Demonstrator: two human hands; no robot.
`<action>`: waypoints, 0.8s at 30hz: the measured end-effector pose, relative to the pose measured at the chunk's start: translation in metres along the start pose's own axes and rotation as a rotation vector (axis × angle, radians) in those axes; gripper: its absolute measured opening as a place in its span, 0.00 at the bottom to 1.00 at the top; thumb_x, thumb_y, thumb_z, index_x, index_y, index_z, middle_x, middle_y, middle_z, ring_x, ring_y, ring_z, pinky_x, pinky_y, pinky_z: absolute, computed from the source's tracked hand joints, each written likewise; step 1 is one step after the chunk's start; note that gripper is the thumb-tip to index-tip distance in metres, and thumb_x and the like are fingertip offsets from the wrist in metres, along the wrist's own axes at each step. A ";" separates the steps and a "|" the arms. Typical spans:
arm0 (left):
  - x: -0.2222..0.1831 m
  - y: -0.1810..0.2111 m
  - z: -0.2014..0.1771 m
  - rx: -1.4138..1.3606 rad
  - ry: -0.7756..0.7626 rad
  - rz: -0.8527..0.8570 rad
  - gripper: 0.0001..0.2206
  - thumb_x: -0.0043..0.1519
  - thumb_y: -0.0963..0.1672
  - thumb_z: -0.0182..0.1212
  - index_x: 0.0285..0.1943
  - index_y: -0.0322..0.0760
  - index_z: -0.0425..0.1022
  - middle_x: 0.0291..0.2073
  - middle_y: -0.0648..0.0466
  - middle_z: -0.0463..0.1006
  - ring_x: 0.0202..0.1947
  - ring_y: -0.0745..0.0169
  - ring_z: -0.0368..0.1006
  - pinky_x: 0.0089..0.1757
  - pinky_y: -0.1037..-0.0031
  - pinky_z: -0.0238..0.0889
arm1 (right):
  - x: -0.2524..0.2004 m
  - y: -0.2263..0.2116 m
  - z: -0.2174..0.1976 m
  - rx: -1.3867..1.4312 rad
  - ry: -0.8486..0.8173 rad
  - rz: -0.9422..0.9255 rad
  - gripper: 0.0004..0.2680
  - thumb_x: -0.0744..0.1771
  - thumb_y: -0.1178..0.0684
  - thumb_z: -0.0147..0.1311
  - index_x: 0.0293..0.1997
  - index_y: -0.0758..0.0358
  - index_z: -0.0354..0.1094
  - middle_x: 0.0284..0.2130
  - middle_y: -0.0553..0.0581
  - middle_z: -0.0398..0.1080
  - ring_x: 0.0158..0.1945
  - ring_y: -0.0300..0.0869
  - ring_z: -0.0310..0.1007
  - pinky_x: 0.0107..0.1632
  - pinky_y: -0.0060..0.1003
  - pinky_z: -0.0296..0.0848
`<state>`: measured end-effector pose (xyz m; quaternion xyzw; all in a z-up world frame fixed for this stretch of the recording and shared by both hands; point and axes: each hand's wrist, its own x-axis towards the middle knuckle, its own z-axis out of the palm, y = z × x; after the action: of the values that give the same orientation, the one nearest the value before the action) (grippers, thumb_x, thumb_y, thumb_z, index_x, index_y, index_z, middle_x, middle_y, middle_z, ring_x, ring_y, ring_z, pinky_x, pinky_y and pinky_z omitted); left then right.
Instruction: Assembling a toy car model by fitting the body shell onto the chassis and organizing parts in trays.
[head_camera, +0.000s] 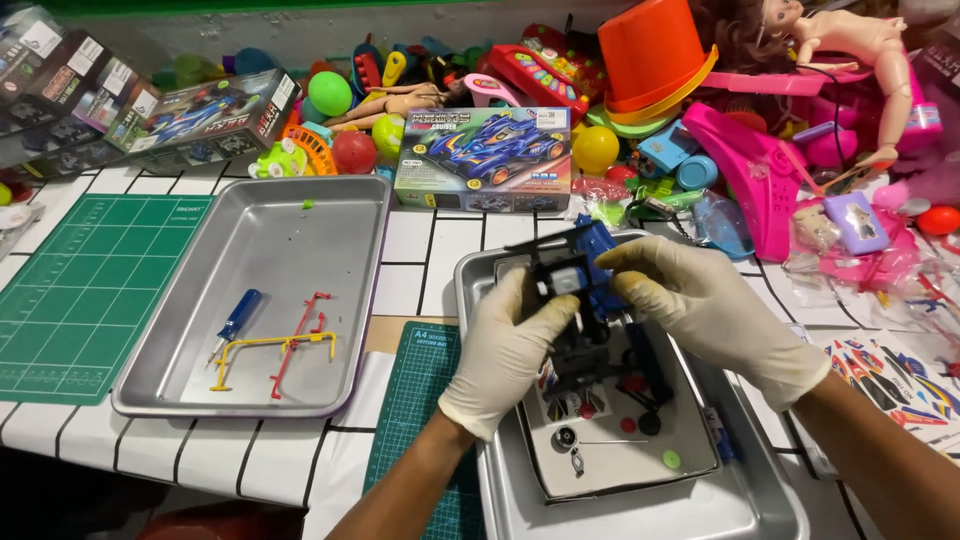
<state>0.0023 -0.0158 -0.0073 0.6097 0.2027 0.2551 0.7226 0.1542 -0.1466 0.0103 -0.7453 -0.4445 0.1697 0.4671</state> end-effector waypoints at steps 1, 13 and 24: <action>0.003 0.002 -0.008 -0.005 0.000 -0.002 0.15 0.56 0.43 0.73 0.51 0.35 0.81 0.41 0.48 0.85 0.44 0.63 0.74 0.50 0.62 0.73 | -0.003 -0.004 -0.004 -0.004 -0.002 0.003 0.09 0.67 0.51 0.58 0.49 0.60 0.78 0.31 0.58 0.80 0.35 0.42 0.74 0.44 0.41 0.76; 0.029 0.003 -0.044 0.124 0.331 0.161 0.09 0.61 0.43 0.69 0.49 0.42 0.79 0.40 0.56 0.83 0.44 0.71 0.73 0.52 0.68 0.69 | -0.012 0.002 0.027 -0.927 -0.333 -0.083 0.15 0.63 0.45 0.65 0.54 0.47 0.75 0.39 0.53 0.76 0.43 0.49 0.76 0.46 0.46 0.78; 0.026 0.004 -0.043 0.143 0.301 0.187 0.08 0.60 0.43 0.69 0.46 0.41 0.79 0.34 0.55 0.82 0.40 0.69 0.72 0.46 0.69 0.72 | -0.030 0.028 0.037 -0.778 -0.373 -0.242 0.12 0.63 0.51 0.61 0.51 0.47 0.75 0.41 0.54 0.74 0.46 0.51 0.75 0.46 0.47 0.78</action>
<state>-0.0038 0.0340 -0.0100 0.6305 0.2687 0.3943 0.6122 0.1272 -0.1564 -0.0371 -0.7648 -0.6359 0.0656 0.0802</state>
